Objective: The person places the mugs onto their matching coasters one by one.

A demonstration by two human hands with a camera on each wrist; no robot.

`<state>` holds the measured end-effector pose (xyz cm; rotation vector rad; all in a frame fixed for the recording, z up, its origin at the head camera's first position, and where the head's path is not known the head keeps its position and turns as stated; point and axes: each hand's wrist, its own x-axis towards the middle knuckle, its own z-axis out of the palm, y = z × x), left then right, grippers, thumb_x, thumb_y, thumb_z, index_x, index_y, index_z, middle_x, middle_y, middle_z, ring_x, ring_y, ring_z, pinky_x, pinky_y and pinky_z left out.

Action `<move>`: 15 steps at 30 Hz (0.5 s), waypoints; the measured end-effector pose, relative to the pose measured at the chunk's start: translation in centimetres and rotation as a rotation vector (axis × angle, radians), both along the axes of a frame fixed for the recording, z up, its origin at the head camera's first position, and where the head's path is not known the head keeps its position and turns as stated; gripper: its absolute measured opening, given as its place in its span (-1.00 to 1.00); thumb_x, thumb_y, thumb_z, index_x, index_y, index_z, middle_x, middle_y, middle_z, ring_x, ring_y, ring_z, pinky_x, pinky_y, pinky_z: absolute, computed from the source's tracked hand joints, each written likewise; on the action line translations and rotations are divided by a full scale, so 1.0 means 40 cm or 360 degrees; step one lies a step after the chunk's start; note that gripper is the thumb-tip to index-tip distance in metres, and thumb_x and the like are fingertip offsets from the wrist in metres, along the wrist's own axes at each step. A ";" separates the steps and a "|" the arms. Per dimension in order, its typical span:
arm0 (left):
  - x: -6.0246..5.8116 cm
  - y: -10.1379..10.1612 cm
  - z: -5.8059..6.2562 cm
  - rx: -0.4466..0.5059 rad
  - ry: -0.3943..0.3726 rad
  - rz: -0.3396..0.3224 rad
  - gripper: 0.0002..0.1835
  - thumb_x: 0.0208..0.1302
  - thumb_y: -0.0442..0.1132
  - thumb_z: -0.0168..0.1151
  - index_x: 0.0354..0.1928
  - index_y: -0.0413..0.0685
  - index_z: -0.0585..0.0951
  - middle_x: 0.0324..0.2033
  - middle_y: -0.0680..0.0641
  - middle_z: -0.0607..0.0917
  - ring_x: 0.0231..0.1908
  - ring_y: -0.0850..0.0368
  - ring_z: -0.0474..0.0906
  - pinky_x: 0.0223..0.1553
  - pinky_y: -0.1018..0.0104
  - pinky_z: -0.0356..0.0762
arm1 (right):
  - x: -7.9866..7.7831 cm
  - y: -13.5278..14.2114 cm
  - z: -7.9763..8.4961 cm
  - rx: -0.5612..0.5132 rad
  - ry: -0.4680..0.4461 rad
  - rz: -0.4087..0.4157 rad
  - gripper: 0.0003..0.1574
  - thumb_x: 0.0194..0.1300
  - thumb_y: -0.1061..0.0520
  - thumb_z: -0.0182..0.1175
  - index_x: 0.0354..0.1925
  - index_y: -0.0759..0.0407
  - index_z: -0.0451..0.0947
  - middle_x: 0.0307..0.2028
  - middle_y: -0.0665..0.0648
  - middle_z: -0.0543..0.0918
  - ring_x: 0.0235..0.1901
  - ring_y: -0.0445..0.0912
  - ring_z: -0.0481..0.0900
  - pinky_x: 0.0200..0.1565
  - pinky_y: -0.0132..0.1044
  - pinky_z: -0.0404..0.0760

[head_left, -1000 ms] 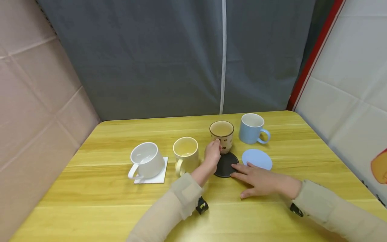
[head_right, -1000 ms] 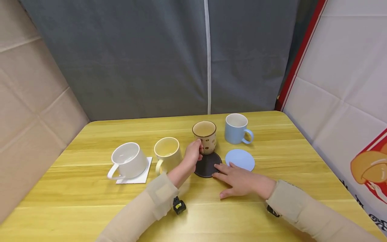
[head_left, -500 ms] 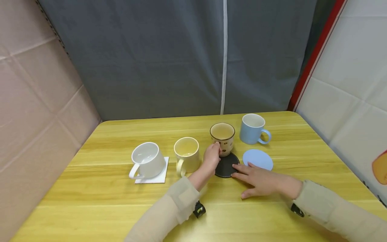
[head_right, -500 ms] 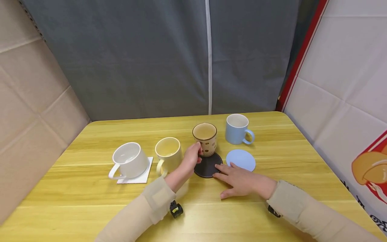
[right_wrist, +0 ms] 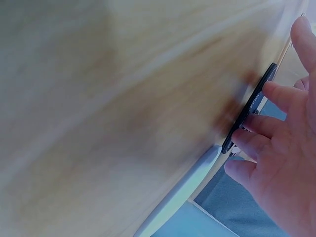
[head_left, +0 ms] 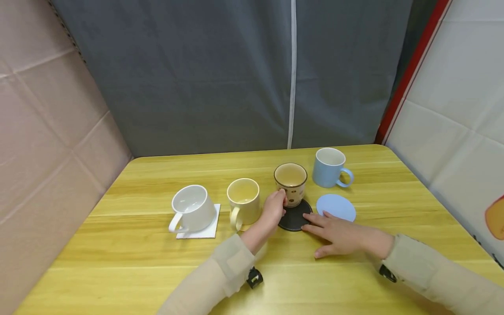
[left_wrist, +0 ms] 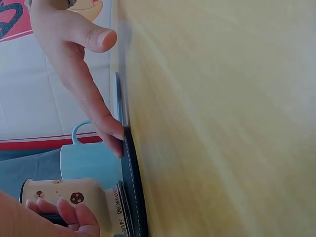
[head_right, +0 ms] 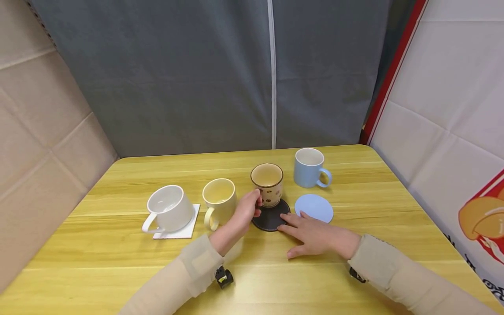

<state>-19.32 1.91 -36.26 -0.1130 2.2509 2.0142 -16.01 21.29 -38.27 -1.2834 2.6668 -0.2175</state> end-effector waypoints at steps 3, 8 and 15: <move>0.006 -0.002 0.001 0.0018 -0.0021 -0.0015 -0.67 0.33 -0.14 -0.18 -0.59 -0.09 0.36 -0.57 0.01 0.37 -0.62 0.19 0.24 -0.52 0.45 0.26 | 0.001 -0.001 0.001 0.0004 0.0001 0.0000 -0.07 0.18 -0.40 -0.03 0.24 0.24 0.29 0.29 0.36 0.19 0.27 0.20 0.18 0.20 0.21 0.13; 0.021 -0.005 0.001 0.0009 -0.0012 -0.0046 -0.66 0.33 -0.14 -0.18 -0.57 -0.15 0.37 -0.59 0.02 0.36 -0.63 0.19 0.25 -0.53 0.44 0.25 | 0.004 -0.002 0.005 0.0008 0.0002 -0.0003 -0.07 0.18 -0.39 -0.02 0.24 0.26 0.29 0.29 0.38 0.19 0.26 0.22 0.18 0.20 0.20 0.14; 0.035 -0.009 0.001 0.0001 -0.0009 -0.0085 -0.66 0.34 -0.14 -0.18 -0.56 -0.14 0.38 -0.57 0.02 0.38 -0.63 0.19 0.25 -0.52 0.45 0.27 | 0.010 -0.002 0.010 0.0020 -0.0022 -0.0035 -0.09 0.18 -0.37 0.01 0.25 0.23 0.28 0.27 0.48 0.15 0.24 0.28 0.18 0.19 0.22 0.12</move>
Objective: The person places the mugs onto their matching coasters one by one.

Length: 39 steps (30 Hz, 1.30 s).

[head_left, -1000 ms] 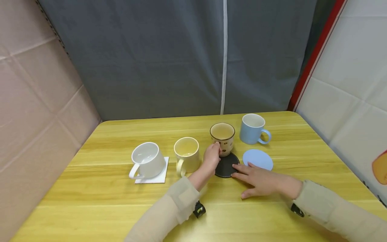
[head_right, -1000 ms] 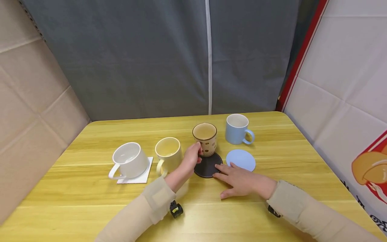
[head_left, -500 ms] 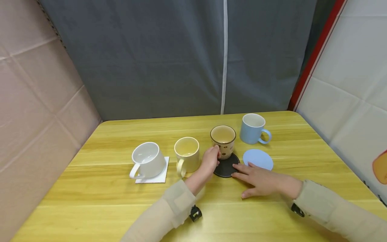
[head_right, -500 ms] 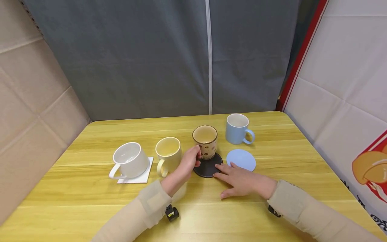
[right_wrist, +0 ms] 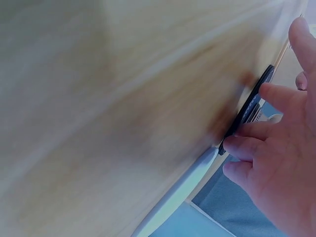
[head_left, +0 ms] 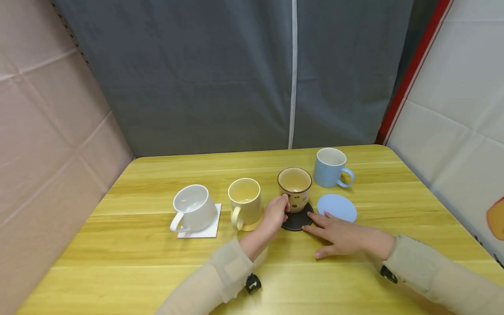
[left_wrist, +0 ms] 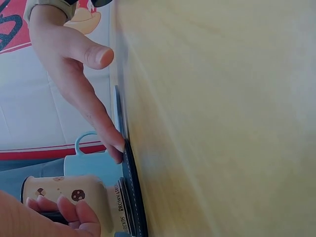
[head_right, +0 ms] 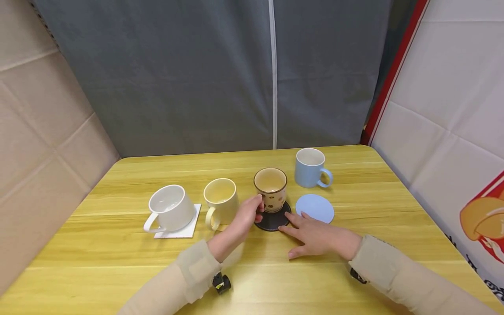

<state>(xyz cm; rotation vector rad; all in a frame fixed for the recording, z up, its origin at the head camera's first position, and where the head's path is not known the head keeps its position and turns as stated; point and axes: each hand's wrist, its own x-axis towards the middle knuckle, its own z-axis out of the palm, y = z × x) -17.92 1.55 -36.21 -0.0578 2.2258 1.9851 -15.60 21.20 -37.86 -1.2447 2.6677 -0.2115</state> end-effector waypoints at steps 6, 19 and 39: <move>0.004 -0.003 -0.005 0.0036 -0.0013 -0.0004 -0.69 0.31 -0.17 -0.15 -0.57 -0.12 0.38 -0.58 0.03 0.38 -0.64 0.20 0.24 -0.53 0.45 0.28 | 0.000 0.004 -0.002 -0.0019 -0.0021 -0.0026 -0.09 0.17 -0.38 0.01 0.26 0.20 0.28 0.26 0.51 0.14 0.25 0.30 0.16 0.19 0.23 0.10; 0.025 -0.016 -0.003 0.0020 -0.0003 -0.0067 -0.68 0.33 -0.17 -0.13 -0.53 -0.21 0.40 -0.57 0.02 0.39 -0.64 0.19 0.23 -0.52 0.43 0.28 | -0.003 0.006 -0.006 -0.0032 -0.0011 -0.0011 -0.09 0.16 -0.38 0.02 0.25 0.21 0.30 0.26 0.52 0.14 0.25 0.31 0.15 0.18 0.24 0.11; 0.043 -0.017 -0.004 0.0001 -0.0021 -0.0118 -0.66 0.35 -0.13 -0.14 -0.50 -0.19 0.41 -0.56 0.03 0.40 -0.63 0.22 0.25 -0.51 0.42 0.28 | -0.001 0.004 -0.006 -0.0047 -0.0034 -0.0017 -0.08 0.17 -0.38 0.02 0.25 0.22 0.29 0.28 0.51 0.11 0.26 0.30 0.11 0.19 0.24 0.09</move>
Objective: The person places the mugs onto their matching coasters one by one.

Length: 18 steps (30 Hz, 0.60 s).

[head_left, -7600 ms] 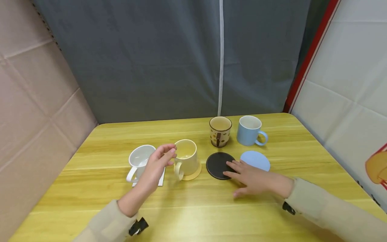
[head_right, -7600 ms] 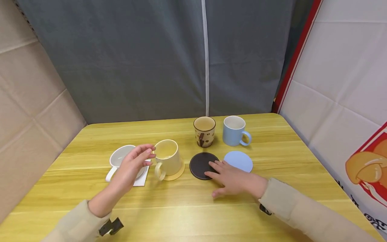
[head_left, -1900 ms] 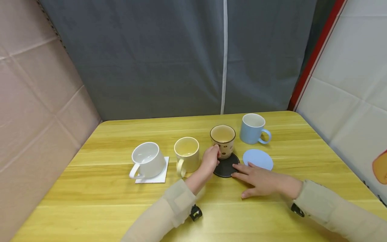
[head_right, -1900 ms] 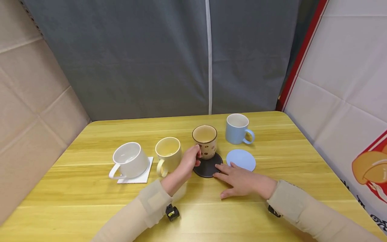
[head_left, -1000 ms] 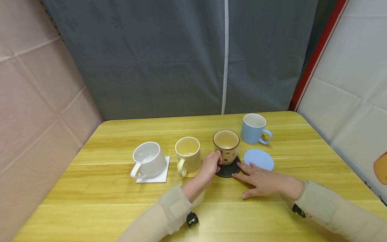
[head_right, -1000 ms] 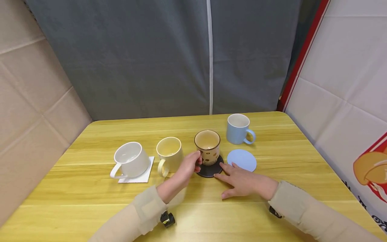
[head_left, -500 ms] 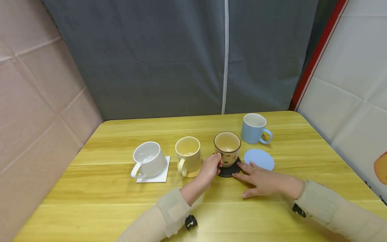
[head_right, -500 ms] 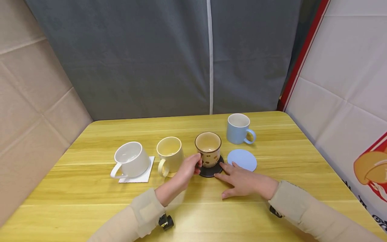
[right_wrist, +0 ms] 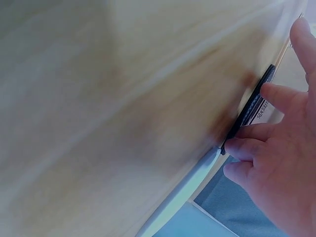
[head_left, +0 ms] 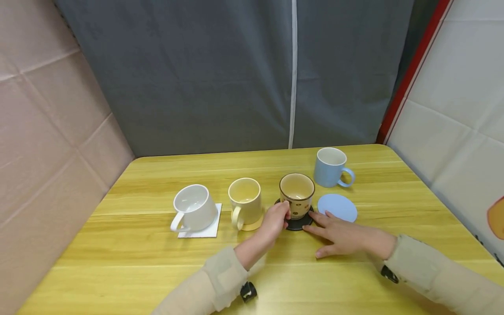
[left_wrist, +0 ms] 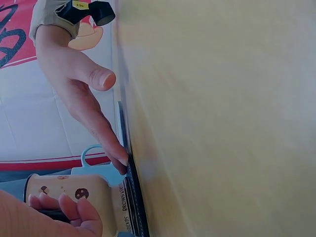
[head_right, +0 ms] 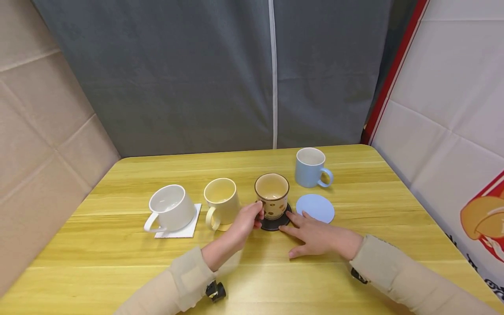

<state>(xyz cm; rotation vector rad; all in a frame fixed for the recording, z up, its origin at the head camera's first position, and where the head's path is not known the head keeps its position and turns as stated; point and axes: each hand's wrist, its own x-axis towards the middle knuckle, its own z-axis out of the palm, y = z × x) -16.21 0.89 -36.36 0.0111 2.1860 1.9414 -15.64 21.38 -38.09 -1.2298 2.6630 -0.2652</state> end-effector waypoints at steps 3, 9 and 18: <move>0.001 0.000 0.000 -0.0020 0.0001 0.0002 -0.66 0.35 -0.11 -0.14 -0.50 -0.18 0.41 -0.56 0.05 0.41 -0.62 0.23 0.25 -0.52 0.44 0.27 | 0.000 0.000 0.000 -0.0003 0.0005 0.0003 -0.08 0.17 -0.38 0.01 0.25 0.22 0.29 0.28 0.51 0.11 0.26 0.30 0.11 0.19 0.24 0.09; 0.004 0.000 0.000 -0.0014 0.0004 0.0023 -0.64 0.35 -0.09 -0.12 -0.49 -0.20 0.42 -0.56 0.05 0.41 -0.62 0.23 0.25 -0.52 0.45 0.26 | -0.001 0.001 -0.005 -0.0011 0.0003 0.0000 -0.07 0.16 -0.38 0.02 0.26 0.22 0.28 0.28 0.51 0.09 0.27 0.30 0.11 0.19 0.25 0.08; 0.005 -0.001 -0.001 -0.0057 0.0024 0.0018 -0.61 0.38 -0.06 -0.12 -0.46 -0.24 0.43 -0.54 0.02 0.42 -0.56 0.19 0.29 -0.50 0.42 0.27 | -0.003 0.001 -0.003 -0.0010 -0.0014 0.0001 -0.08 0.17 -0.37 0.02 0.26 0.23 0.28 0.29 0.51 0.08 0.27 0.31 0.10 0.19 0.25 0.07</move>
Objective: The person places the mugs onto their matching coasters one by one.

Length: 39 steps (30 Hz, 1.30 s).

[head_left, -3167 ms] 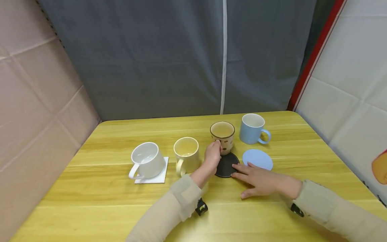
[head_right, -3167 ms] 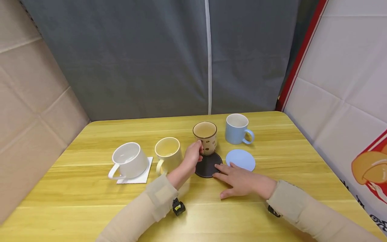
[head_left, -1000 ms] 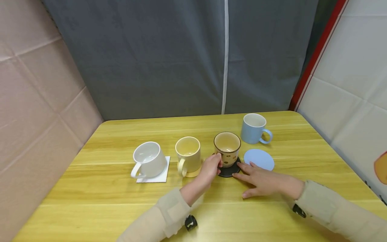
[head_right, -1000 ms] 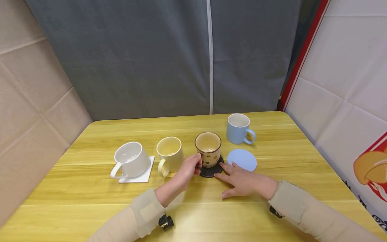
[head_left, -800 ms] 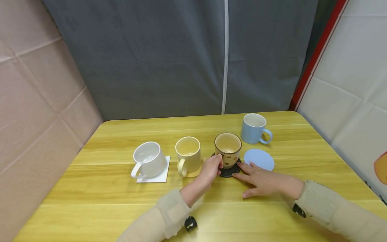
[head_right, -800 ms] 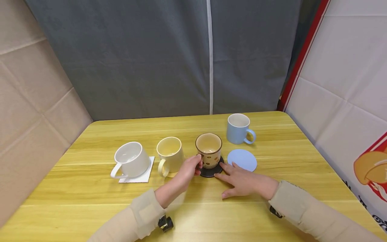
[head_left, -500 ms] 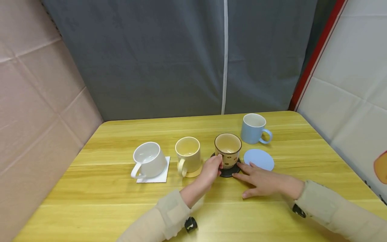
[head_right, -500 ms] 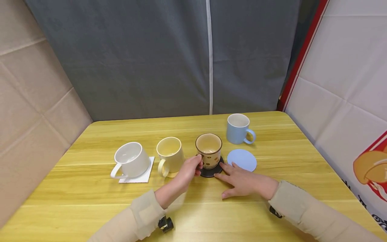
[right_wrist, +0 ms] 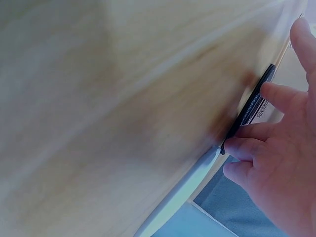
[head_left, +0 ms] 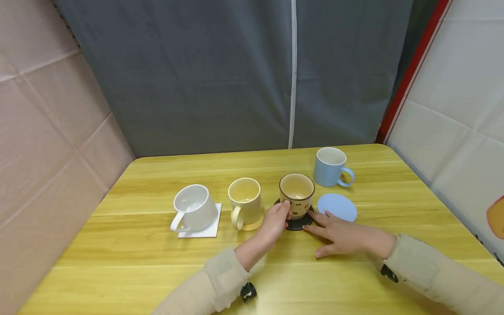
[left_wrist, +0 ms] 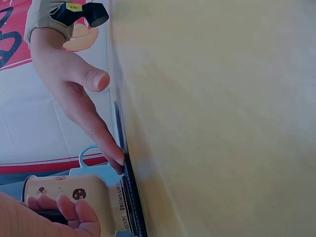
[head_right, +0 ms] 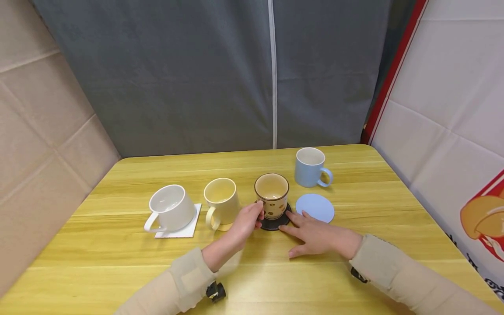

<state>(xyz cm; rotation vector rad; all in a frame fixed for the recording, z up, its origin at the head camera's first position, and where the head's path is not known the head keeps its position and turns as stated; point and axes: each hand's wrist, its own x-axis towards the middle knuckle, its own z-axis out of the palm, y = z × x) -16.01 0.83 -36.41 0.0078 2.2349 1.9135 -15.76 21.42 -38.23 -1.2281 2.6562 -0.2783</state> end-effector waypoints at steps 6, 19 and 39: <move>-0.003 -0.007 -0.002 0.0004 0.0014 -0.0014 -0.61 0.36 -0.05 -0.08 -0.42 -0.26 0.49 -0.50 0.00 0.49 -0.54 0.19 0.34 -0.40 0.34 0.41 | -0.002 -0.001 0.002 0.0002 0.0005 0.0017 -0.08 0.18 -0.36 0.03 0.26 0.24 0.28 0.29 0.51 0.08 0.27 0.31 0.10 0.19 0.26 0.08; 0.001 -0.032 0.000 0.0103 -0.0009 -0.0052 -0.55 0.32 0.02 0.02 -0.19 -0.32 0.52 -0.24 -0.19 0.59 -0.47 0.16 0.45 -0.50 0.20 0.54 | -0.005 -0.003 0.002 0.0006 0.0025 0.0026 -0.09 0.18 -0.36 0.02 0.26 0.25 0.28 0.29 0.51 0.08 0.27 0.30 0.11 0.19 0.27 0.07; 0.065 -0.080 0.053 0.0031 0.0556 -0.0040 -0.60 0.34 -0.12 0.02 0.09 -0.24 0.33 -0.07 -0.16 0.46 -0.36 0.21 0.36 -0.38 0.46 0.38 | -0.014 0.034 0.025 -0.0003 0.0131 -0.0057 -0.15 0.19 -0.36 0.00 0.20 0.21 0.36 0.28 0.43 0.18 0.26 0.41 0.03 0.19 0.27 0.05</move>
